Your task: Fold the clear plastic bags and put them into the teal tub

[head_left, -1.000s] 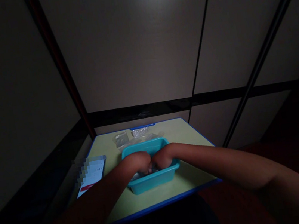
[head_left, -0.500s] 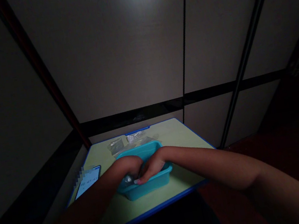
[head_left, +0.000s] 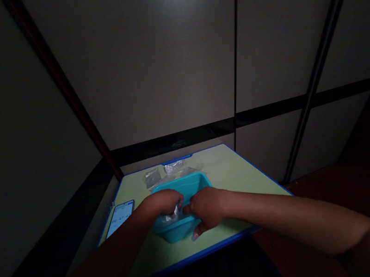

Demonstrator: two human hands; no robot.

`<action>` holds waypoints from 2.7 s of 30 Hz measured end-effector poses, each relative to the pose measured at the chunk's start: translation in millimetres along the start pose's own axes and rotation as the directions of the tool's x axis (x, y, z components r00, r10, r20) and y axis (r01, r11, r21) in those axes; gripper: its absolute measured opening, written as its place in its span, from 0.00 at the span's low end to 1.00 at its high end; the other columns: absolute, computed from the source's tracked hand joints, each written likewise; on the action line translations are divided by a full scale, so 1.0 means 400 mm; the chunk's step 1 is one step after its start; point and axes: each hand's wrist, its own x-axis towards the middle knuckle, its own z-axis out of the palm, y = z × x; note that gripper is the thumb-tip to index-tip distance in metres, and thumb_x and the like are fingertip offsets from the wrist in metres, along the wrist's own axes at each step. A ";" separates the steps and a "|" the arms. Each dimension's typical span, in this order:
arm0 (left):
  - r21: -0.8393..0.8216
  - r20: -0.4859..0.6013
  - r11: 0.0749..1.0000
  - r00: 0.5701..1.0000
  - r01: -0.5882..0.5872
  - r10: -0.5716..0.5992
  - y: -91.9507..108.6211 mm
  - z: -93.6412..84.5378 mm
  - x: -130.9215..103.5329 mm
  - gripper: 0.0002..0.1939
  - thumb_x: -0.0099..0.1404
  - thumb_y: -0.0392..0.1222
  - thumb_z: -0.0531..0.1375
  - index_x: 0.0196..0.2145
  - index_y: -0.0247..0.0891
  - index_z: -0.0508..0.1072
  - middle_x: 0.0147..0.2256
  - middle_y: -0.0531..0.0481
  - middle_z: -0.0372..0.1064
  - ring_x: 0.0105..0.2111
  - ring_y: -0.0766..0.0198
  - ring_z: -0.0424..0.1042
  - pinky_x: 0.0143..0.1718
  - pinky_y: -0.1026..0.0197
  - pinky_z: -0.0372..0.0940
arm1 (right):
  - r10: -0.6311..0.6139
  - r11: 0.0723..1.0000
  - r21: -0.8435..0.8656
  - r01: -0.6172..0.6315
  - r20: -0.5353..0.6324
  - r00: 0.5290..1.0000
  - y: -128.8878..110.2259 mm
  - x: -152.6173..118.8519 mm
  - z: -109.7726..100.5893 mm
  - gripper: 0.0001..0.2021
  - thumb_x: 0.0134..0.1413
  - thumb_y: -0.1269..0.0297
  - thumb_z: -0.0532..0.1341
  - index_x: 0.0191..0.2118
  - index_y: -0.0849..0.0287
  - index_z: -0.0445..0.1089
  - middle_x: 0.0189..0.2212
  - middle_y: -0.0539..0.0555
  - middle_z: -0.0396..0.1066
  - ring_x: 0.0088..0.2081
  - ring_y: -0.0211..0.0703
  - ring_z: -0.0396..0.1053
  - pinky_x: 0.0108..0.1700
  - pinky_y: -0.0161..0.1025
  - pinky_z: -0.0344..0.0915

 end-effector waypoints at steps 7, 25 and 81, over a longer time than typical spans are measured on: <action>0.064 -0.067 0.997 0.997 0.039 -0.034 0.017 -0.033 -0.057 0.15 0.46 0.34 0.58 0.34 0.45 0.74 0.35 0.50 0.72 0.36 0.54 0.69 0.36 0.60 0.60 | 0.048 0.989 -0.113 -0.097 -0.378 0.925 0.006 -0.104 0.064 0.22 0.46 0.51 0.62 0.45 0.59 0.66 0.38 0.60 0.69 0.42 0.51 0.65 0.42 0.45 0.58; -0.453 -0.785 0.890 0.493 -0.046 -0.374 -0.076 0.098 -0.079 0.18 0.64 0.52 0.44 0.43 0.39 0.64 0.45 0.45 0.66 0.49 0.57 0.63 0.51 0.57 0.57 | 0.268 0.954 -0.017 -0.300 -0.402 0.875 0.047 -0.108 0.144 0.10 0.56 0.57 0.55 0.38 0.57 0.66 0.36 0.54 0.70 0.31 0.41 0.69 0.30 0.34 0.57; -0.278 -0.664 0.943 0.674 0.181 -0.325 -0.189 0.188 0.129 0.20 0.61 0.49 0.53 0.47 0.36 0.70 0.52 0.38 0.64 0.52 0.48 0.61 0.55 0.43 0.46 | 0.371 0.829 0.074 -0.555 -0.815 0.446 0.614 -0.059 0.149 0.22 0.56 0.53 0.51 0.52 0.60 0.61 0.59 0.63 0.50 0.54 0.55 0.58 0.50 0.49 0.62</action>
